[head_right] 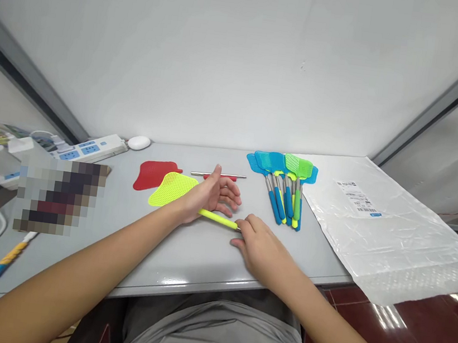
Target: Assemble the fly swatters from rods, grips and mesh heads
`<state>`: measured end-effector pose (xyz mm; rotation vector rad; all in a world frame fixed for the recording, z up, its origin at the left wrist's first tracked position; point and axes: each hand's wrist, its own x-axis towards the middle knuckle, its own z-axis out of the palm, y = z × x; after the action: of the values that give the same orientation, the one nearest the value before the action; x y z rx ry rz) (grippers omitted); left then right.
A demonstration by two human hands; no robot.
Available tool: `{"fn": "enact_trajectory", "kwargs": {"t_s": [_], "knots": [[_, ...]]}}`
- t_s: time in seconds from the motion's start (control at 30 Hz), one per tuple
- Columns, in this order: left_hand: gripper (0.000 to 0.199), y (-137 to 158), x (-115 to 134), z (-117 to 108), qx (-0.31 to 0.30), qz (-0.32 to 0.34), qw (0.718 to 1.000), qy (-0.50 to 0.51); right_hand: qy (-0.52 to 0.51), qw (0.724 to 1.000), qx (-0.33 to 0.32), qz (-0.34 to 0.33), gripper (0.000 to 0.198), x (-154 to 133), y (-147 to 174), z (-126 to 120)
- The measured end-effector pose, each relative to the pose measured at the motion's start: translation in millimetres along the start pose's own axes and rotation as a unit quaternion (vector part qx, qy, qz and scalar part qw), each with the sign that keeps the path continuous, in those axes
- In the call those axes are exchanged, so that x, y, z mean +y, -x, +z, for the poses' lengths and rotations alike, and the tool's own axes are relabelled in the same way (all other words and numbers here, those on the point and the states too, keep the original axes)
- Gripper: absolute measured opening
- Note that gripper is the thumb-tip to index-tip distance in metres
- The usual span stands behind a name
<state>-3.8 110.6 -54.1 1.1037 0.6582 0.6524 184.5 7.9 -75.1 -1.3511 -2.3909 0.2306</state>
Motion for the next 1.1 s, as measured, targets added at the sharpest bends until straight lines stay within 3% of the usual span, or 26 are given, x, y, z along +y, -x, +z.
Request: {"fn": "enact_trajectory", "kwargs": {"t_s": [0.13, 0.2, 0.33, 0.47, 0.57, 0.7, 0.9, 1.1], "knots": [[0.071, -1, 0, -2, 0.003, -0.016, 0.999, -0.05, -0.081, 0.996, 0.01, -0.019, 0.023, 9, 3, -5], [0.064, 3, 2, 2, -0.021, -0.013, 0.991, -0.128, -0.078, 0.996, 0.027, -0.013, 0.02, 12, 6, -5], [0.052, 21, 17, 10, -0.101, -0.044, 0.942, -0.318, -0.004, 0.997, 0.079, 0.02, 0.02, 16, 10, -1], [0.043, 32, 33, 6, -0.143, -0.114, 0.902, -0.391, 0.07, 0.993, 0.087, 0.021, 0.028, 15, 11, 0], [0.044, 29, 33, 0, -0.105, -0.12, 0.934, -0.321, 0.092, 0.993, 0.069, 0.026, 0.03, 14, 10, 0], [0.05, 19, 19, -1, -0.041, -0.051, 0.985, -0.157, 0.069, 0.995, 0.036, 0.055, 0.026, 14, 9, 1], [0.066, 8, 1, 7, 0.0, -0.022, 0.999, -0.047, 0.114, 0.992, 0.034, 0.048, 0.03, 12, 10, 4], [0.073, 3, 0, 14, 0.019, -0.019, 0.999, -0.025, 0.148, 0.986, 0.061, 0.044, 0.031, 10, 9, 8]]}}
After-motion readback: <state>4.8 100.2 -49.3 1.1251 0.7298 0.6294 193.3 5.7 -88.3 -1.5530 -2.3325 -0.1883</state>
